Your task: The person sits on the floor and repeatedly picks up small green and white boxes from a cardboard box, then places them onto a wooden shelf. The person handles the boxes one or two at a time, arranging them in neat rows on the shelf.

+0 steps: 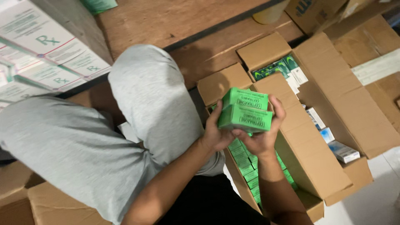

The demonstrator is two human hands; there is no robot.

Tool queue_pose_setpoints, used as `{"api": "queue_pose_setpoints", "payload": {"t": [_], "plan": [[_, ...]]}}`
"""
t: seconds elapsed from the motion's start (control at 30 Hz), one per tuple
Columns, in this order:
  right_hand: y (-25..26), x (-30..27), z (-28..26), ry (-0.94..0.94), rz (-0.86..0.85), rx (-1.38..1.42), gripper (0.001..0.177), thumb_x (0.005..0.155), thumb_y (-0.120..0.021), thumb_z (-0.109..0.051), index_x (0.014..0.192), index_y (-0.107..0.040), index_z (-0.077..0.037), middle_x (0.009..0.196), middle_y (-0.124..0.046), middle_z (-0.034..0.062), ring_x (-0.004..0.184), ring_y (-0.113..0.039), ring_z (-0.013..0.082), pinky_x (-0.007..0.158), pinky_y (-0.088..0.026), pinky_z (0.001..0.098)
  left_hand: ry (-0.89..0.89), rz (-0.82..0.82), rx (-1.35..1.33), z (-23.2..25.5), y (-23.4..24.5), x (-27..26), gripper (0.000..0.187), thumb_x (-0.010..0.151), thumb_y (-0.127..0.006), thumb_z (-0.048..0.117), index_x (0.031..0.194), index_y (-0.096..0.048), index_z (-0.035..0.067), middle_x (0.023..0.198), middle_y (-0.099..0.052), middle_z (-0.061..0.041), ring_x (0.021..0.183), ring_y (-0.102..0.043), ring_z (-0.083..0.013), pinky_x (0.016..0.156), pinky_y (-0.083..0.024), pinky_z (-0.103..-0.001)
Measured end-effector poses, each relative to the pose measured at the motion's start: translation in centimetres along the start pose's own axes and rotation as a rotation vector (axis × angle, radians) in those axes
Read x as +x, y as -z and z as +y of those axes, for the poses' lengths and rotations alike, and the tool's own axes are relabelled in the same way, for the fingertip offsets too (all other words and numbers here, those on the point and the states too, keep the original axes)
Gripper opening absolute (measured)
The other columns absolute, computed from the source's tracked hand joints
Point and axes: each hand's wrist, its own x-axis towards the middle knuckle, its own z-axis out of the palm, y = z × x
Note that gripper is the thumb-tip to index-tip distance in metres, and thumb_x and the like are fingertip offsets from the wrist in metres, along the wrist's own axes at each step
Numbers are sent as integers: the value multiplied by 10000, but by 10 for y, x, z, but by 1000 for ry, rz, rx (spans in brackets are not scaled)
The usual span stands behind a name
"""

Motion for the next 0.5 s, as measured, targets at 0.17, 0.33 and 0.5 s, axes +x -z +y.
{"api": "queue_pose_setpoints", "payload": {"t": [0.17,0.33,0.5], "plan": [[33,14,6,-231,-62,306,946,906,-838,-387,1625,-326,-46,1468,-497,107,1369,-527,234,1201,-445,386,-108,143,451,-4,4,7,607,1012,-632,319,1527,-403,93,1445,-564,-41,1347,-534,-213,1143,-443,-386],[37,11,21,-529,-67,409,698,978,-723,-245,1551,-393,-24,1422,-584,111,1333,-561,233,1144,-451,381,-153,226,458,0,-3,10,696,955,-716,126,1545,-349,98,1346,-606,-111,1265,-568,-220,1081,-449,-382],[37,-2,35,-652,108,735,508,1020,-667,-102,1481,-471,-16,1343,-630,116,1238,-610,246,1090,-490,417,-301,297,669,-3,-6,13,636,923,-737,25,1472,-420,66,1240,-658,-107,1150,-630,-201,1014,-514,-365]]}}
